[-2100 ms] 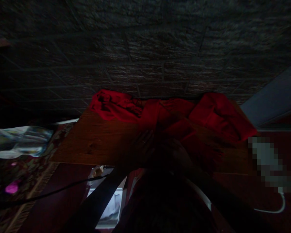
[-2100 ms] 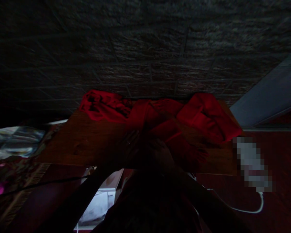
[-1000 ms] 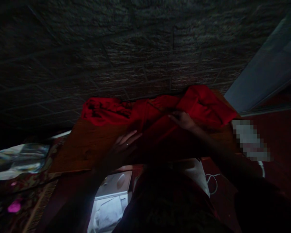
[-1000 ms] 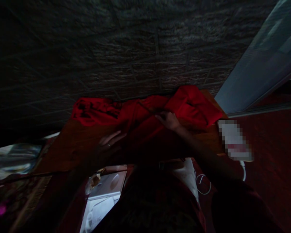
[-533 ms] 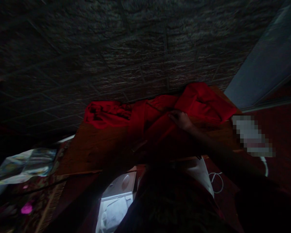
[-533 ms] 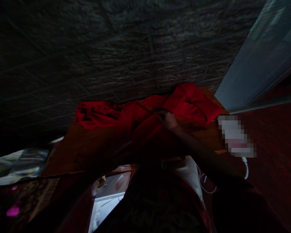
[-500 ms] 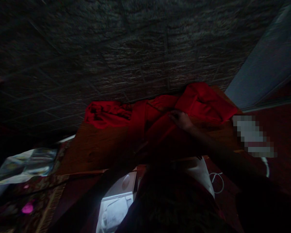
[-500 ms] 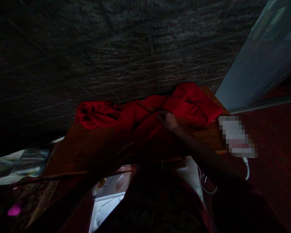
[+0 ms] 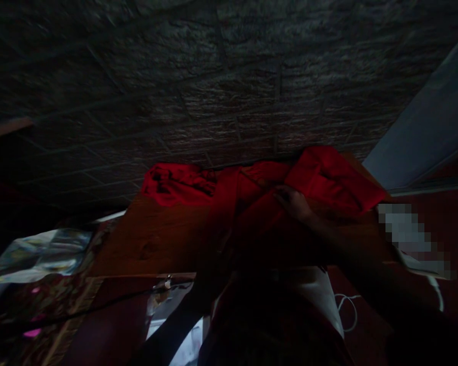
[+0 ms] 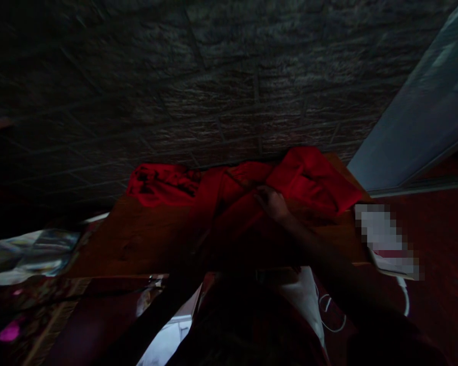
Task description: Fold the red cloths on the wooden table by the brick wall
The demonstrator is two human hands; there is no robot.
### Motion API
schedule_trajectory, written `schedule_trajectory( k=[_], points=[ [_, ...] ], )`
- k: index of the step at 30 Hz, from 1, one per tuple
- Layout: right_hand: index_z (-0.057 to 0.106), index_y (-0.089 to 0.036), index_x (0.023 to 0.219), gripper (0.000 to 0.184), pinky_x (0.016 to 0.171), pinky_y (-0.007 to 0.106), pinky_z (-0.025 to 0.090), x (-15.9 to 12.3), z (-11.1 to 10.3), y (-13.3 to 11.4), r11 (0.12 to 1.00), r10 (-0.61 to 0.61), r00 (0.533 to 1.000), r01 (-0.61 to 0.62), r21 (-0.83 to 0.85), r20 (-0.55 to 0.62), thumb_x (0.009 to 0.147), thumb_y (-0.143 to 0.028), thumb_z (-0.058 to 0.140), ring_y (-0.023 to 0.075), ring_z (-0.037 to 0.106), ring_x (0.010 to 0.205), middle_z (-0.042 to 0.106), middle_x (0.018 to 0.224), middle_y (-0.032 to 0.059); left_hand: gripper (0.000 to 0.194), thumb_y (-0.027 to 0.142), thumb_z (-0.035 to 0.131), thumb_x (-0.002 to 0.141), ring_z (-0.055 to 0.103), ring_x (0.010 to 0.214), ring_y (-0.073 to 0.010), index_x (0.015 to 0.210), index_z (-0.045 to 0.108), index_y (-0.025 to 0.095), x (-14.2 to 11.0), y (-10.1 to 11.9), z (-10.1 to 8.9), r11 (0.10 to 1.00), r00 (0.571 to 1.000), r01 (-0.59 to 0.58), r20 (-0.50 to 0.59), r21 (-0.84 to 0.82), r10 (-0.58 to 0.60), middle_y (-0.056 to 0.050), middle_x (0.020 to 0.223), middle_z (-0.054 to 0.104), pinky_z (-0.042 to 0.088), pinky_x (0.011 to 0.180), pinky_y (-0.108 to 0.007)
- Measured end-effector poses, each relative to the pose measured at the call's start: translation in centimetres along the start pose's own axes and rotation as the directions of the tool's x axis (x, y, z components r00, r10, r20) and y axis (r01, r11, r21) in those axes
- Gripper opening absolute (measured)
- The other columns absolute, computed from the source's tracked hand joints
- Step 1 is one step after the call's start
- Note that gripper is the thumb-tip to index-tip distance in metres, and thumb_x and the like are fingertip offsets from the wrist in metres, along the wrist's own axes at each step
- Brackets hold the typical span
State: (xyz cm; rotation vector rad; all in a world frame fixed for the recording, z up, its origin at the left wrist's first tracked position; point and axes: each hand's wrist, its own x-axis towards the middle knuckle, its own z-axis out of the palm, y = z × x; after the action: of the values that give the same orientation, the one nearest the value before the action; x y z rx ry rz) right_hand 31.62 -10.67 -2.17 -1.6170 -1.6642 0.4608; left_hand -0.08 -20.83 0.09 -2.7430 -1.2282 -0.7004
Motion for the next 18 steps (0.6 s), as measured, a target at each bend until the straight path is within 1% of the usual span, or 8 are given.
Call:
schedule_trajectory(
  k=[2, 4, 6, 8, 10, 13, 16, 18],
  points=[
    [0.062, -0.019, 0.122, 0.033, 0.09, 0.035, 0.054, 0.3, -0.5, -0.4, 0.999, -0.007, 1.0, 0.008, -0.053, 0.026, 0.091, -0.029, 0.058, 0.0213, 0.069, 0.097, 0.072, 0.11, 0.0087, 0.015, 0.021, 0.05, 0.095, 0.047, 0.134, -0.0278, 0.1, 0.065, 0.023, -0.1, 0.3, 0.6, 0.997, 0.998, 0.049, -0.028, -0.057, -0.051, -0.01, 0.14, 0.055, 0.045, 0.107, -0.053],
    [0.061, -0.02, 0.124, 0.035, 0.089, 0.035, 0.054, 1.2, -1.0, -1.2, 0.99, -0.045, 0.997, 0.053, -0.134, 0.062, 0.09, -0.026, 0.059, 0.0216, 0.068, 0.097, 0.071, 0.111, 0.0086, 0.019, 0.028, 0.056, 0.094, 0.052, 0.127, -0.0279, 0.11, 0.064, 0.023, -0.1, 0.6, 1.0, 0.992, 0.995, 0.083, -0.041, -0.098, -0.088, -0.011, 0.136, 0.056, 0.048, 0.102, -0.053],
    [0.063, -0.021, 0.123, 0.032, 0.091, 0.034, 0.052, 3.0, -1.4, -2.5, 0.967, -0.11, 0.989, 0.13, -0.221, 0.097, 0.091, -0.022, 0.057, 0.0221, 0.067, 0.101, 0.069, 0.116, 0.0099, 0.028, 0.034, 0.058, 0.094, 0.057, 0.118, -0.0256, 0.119, 0.061, 0.023, 0.0, 0.8, 1.2, 0.988, 0.992, 0.105, -0.061, -0.109, -0.112, -0.011, 0.132, 0.057, 0.052, 0.096, -0.048],
    [0.065, -0.021, 0.122, 0.032, 0.096, 0.033, 0.049, 5.7, -1.1, -4.0, 0.934, -0.175, 0.974, 0.211, -0.289, 0.147, 0.092, -0.017, 0.053, 0.0221, 0.064, 0.108, 0.067, 0.121, 0.0109, 0.032, 0.037, 0.058, 0.094, 0.059, 0.111, -0.0229, 0.123, 0.06, 0.024, 0.1, 1.1, 1.2, 0.984, 0.987, 0.128, -0.079, -0.125, -0.139, -0.01, 0.13, 0.058, 0.054, 0.091, -0.044],
    [0.061, -0.02, 0.128, 0.039, 0.1, 0.032, 0.046, 8.9, 0.0, -5.3, 0.899, -0.211, 0.955, 0.273, -0.341, 0.209, 0.092, -0.012, 0.05, 0.0218, 0.062, 0.114, 0.064, 0.127, 0.0118, 0.031, 0.037, 0.058, 0.094, 0.059, 0.109, -0.0222, 0.122, 0.06, 0.026, 0.0, 1.4, 1.1, 0.978, 0.982, 0.149, -0.091, -0.143, -0.163, -0.01, 0.128, 0.058, 0.055, 0.089, -0.041],
    [0.051, -0.015, 0.14, 0.048, 0.104, 0.033, 0.043, 13.5, 2.5, -6.5, 0.844, -0.234, 0.914, 0.36, -0.397, 0.331, 0.093, -0.011, 0.047, 0.023, 0.056, 0.124, 0.055, 0.139, 0.0148, 0.034, 0.039, 0.059, 0.093, 0.059, 0.109, -0.0234, 0.124, 0.059, 0.024, 0.0, 1.7, 1.1, 0.97, 0.976, 0.175, -0.101, -0.171, -0.193, -0.01, 0.127, 0.059, 0.055, 0.088, -0.043],
    [0.046, -0.015, 0.145, 0.049, 0.106, 0.034, 0.042, 16.7, 5.2, -6.7, 0.78, -0.269, 0.846, 0.471, -0.411, 0.46, 0.096, -0.015, 0.044, 0.0228, 0.051, 0.129, 0.049, 0.145, 0.0149, 0.036, 0.037, 0.058, 0.094, 0.06, 0.108, -0.0228, 0.125, 0.058, 0.019, -0.1, 1.7, 1.2, 0.96, 0.97, 0.199, -0.103, -0.198, -0.222, -0.011, 0.128, 0.058, 0.054, 0.09, -0.044],
    [0.046, -0.019, 0.145, 0.049, 0.105, 0.034, 0.043, 17.9, 6.5, -6.4, 0.725, -0.327, 0.79, 0.562, -0.398, 0.518, 0.097, -0.015, 0.043, 0.0219, 0.052, 0.127, 0.05, 0.144, 0.0128, 0.034, 0.036, 0.057, 0.095, 0.06, 0.108, -0.0221, 0.124, 0.058, 0.018, -0.2, 1.5, 1.4, 0.952, 0.966, 0.214, -0.097, -0.217, -0.239, -0.011, 0.129, 0.057, 0.053, 0.092, -0.043]
  ],
)
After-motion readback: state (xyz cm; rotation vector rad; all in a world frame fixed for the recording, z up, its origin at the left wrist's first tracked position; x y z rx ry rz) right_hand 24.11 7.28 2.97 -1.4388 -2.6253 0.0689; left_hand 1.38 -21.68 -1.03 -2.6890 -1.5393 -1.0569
